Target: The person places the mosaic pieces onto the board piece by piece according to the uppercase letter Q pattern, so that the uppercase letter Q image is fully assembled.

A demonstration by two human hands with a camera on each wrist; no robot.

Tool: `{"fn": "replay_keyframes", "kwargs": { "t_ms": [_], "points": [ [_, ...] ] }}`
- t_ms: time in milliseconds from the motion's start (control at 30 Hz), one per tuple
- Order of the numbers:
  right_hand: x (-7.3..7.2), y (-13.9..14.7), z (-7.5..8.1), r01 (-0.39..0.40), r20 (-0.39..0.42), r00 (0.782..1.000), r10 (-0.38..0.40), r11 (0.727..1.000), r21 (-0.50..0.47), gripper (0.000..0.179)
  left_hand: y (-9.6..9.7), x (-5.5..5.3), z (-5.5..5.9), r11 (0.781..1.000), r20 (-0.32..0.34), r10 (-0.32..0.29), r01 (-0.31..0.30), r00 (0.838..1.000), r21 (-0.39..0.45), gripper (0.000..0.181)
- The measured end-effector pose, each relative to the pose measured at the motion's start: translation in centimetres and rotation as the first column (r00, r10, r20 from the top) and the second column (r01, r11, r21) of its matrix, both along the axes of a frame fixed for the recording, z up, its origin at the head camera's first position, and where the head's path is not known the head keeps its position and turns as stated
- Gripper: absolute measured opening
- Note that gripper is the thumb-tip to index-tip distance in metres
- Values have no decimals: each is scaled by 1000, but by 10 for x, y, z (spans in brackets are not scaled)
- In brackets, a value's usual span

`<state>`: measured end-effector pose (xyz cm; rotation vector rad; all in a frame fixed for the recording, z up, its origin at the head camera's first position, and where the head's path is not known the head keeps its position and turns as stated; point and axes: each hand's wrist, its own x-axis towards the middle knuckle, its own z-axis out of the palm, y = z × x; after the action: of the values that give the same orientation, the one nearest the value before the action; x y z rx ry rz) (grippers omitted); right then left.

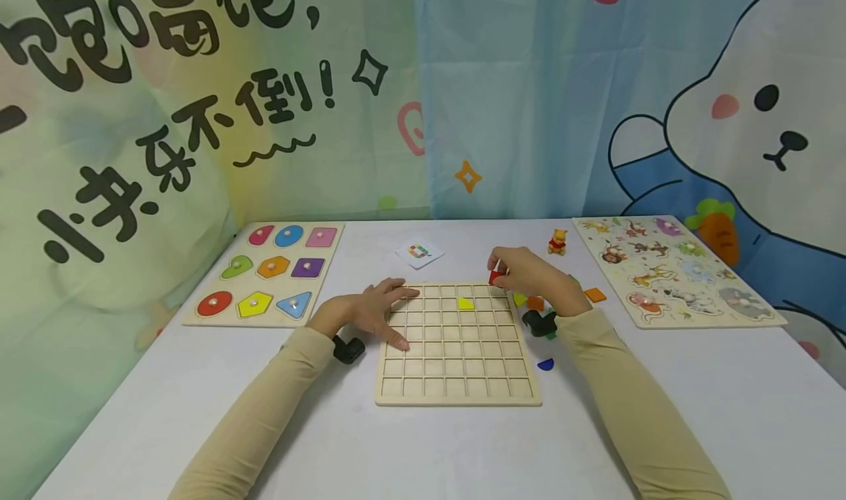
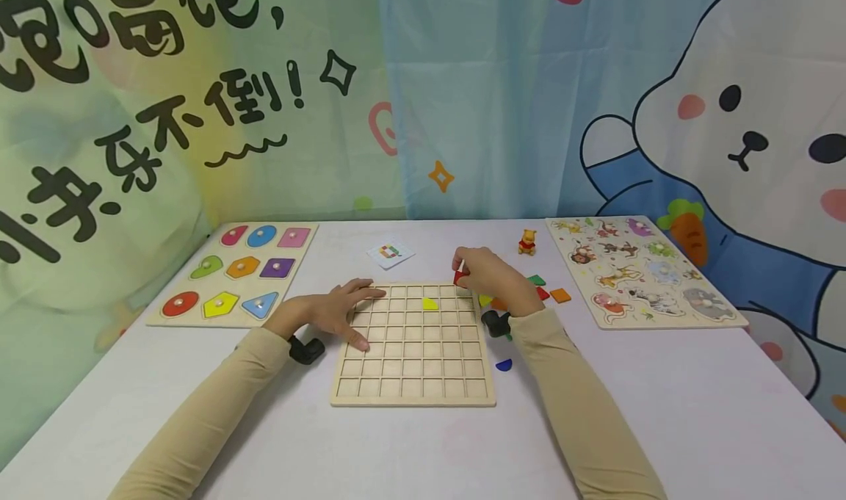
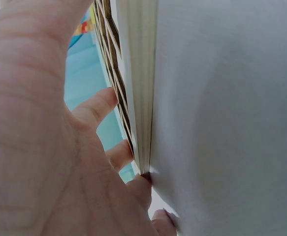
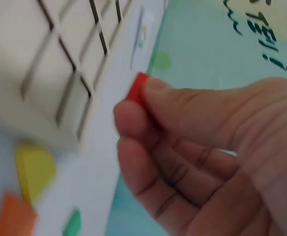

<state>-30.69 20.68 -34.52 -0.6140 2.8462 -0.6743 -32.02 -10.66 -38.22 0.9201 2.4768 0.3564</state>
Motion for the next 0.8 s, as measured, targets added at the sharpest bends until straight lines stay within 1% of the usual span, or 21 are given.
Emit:
{"fn": "replay_keyframes", "kwargs": {
  "t_ms": [133, 267, 433, 533, 667, 800],
  "points": [
    [0, -13, -7, -61, -31, 998, 59, 997, -41, 23, -1, -1, 0, 1000, 2, -5, 5, 1000, -2, 105],
    [0, -23, -10, -88, -50, 995, 84, 992, -85, 23, -2, -2, 0, 1000, 2, -4, 4, 1000, 1, 106],
    [3, -32, -12, -84, -26, 996, 81, 985, -152, 27, -2, -3, -1, 1000, -1, 4, -4, 1000, 4, 107],
    [4, -37, -14, -72, -12, 997, 71, 983, -166, 27, -2, -3, -1, 1000, 1, 10, -10, 1000, -2, 107],
    [5, -43, -17, -54, 5, 998, 56, 983, -177, 18, -1, -2, 0, 1000, 8, 17, -17, 1000, 0, 106],
    [3, -47, -23, -64, -22, 998, 61, 982, -178, 11, -2, -3, -2, 1000, 1, 14, -14, 1000, -1, 106]
  ]
}}
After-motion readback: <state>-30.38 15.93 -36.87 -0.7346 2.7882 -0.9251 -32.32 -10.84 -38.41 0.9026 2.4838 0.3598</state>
